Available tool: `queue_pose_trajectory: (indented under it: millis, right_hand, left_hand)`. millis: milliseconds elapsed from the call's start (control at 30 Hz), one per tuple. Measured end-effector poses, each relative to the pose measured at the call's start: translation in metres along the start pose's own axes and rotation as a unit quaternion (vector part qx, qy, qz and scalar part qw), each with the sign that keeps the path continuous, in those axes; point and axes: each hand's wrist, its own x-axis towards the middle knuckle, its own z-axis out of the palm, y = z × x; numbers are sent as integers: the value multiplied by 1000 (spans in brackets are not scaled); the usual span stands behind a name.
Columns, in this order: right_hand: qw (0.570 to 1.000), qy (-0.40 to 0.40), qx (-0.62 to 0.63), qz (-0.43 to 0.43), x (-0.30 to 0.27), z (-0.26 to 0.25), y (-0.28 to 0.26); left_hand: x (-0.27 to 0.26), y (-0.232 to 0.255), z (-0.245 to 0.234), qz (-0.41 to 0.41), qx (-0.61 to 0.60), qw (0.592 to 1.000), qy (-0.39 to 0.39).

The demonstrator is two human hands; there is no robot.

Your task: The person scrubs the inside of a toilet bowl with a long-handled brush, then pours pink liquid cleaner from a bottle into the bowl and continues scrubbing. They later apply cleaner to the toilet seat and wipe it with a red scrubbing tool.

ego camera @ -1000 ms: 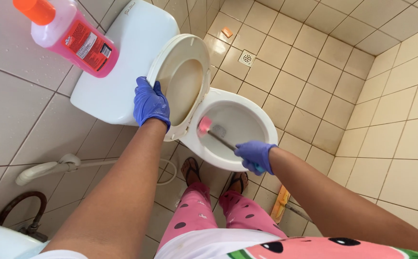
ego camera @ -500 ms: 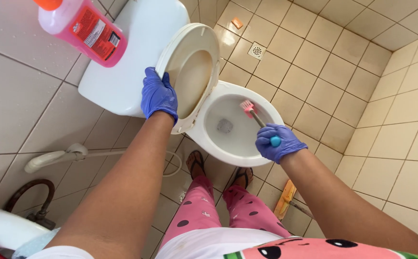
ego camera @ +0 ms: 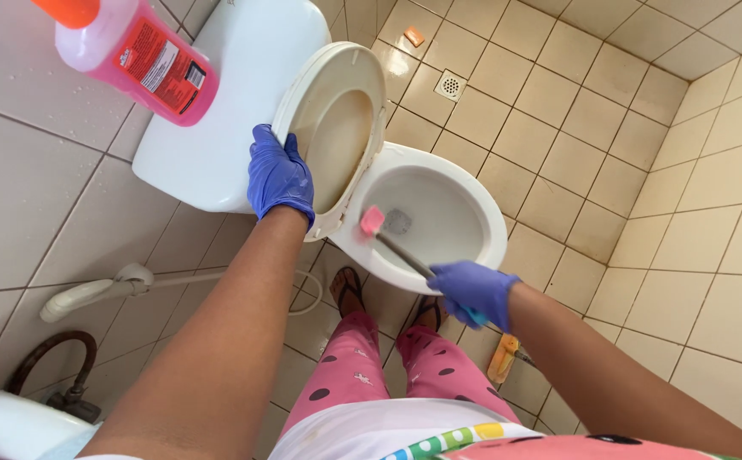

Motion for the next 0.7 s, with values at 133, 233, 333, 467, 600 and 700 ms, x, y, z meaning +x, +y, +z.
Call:
queue_pose_trajectory:
  millis: [133, 233, 333, 467, 600, 700]
  right_hand:
    - [980, 0, 188, -65, 80, 28, 12]
    - [988, 11, 146, -56, 17, 32, 9]
    - [995, 25, 88, -25, -27, 31, 16]
    - [992, 37, 109, -54, 58, 33, 6]
    - [981, 43, 182, -56, 57, 46, -1]
    - [996, 49, 42, -57, -14, 45, 17]
  left_hand:
    - [0, -2, -3, -2, 8, 1000, -8]
    - [0, 1, -7, -1, 6, 1000, -17]
    - [-3, 2, -7, 2, 6, 1000, -17]
    - [1, -3, -2, 6, 13, 1000, -9]
    - [6, -5, -2, 6, 13, 1000, -17]
    - [2, -4, -1, -3, 15, 999, -33]
